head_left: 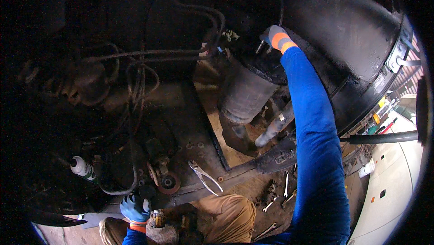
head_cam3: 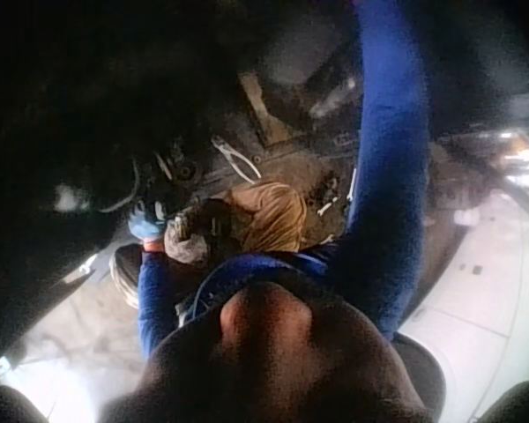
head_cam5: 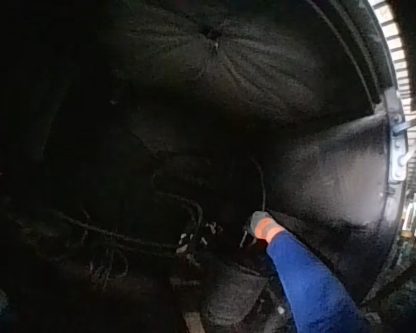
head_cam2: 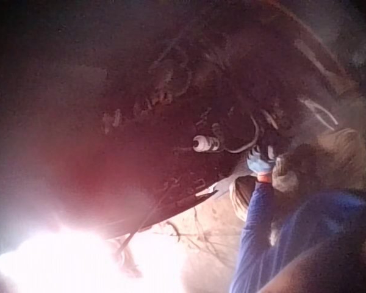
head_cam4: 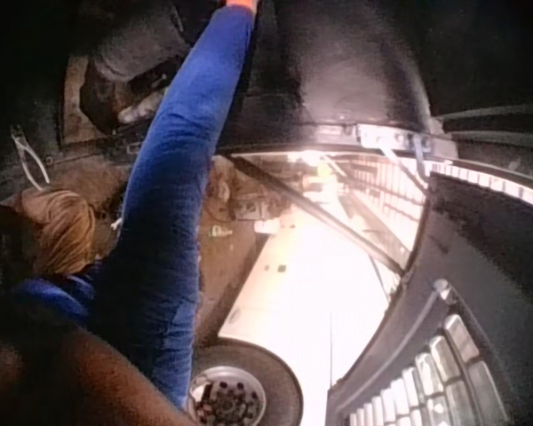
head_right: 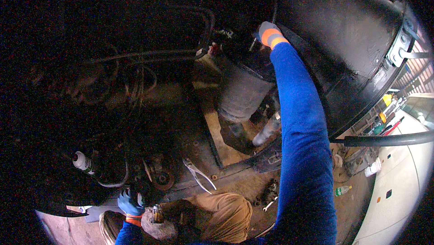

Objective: The person sits on the floor under a vehicle and uses a power drill and wrench to remove and install bolts on the undercarriage. They handle various metal components and fasteners while working in a confined space.

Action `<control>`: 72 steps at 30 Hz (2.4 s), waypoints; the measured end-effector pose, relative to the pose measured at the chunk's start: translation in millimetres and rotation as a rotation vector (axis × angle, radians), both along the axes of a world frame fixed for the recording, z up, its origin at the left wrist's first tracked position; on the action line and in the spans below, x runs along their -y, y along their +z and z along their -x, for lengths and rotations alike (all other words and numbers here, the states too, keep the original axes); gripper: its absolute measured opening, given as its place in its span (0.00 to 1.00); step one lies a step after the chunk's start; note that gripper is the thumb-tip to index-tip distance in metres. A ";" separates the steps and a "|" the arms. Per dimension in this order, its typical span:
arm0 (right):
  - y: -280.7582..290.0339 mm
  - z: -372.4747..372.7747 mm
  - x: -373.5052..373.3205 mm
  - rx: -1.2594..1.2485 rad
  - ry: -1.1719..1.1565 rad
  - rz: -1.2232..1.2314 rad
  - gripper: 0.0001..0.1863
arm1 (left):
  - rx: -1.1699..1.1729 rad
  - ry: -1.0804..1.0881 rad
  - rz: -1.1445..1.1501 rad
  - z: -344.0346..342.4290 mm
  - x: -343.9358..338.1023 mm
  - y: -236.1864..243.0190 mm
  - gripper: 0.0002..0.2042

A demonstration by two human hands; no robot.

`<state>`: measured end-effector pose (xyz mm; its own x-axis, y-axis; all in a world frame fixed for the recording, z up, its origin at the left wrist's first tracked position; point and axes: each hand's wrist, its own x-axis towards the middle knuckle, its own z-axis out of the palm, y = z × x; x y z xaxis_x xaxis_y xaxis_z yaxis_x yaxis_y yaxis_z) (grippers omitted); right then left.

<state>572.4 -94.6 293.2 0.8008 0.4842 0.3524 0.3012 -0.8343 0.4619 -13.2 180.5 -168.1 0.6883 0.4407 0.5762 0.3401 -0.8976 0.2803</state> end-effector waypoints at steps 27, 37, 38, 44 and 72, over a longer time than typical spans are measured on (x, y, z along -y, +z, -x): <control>-10.4 51.7 -7.6 0.036 -0.157 -0.413 0.22 | -0.031 0.009 0.027 0.7 1.1 3.8 0.25; -12.7 25.5 1.7 0.113 -0.166 -0.375 0.29 | -0.087 -0.014 0.077 2.6 1.3 2.1 0.21; -12.7 24.4 0.8 0.122 -0.168 -0.368 0.30 | -0.060 -0.024 0.059 2.5 1.2 1.1 0.21; -19.3 33.8 -3.0 0.091 -0.106 -0.381 0.30 | -0.080 -0.006 0.064 4.1 2.1 2.9 0.21; -7.7 18.4 -7.9 0.018 -0.129 -0.201 0.28 | -0.021 0.042 0.004 2.1 2.0 11.3 0.24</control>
<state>554.0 -86.7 285.5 0.8441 0.2965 0.4467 0.1789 -0.9412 0.2867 -15.2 178.5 -156.8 0.6809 0.4719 0.5600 0.3837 -0.8812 0.2761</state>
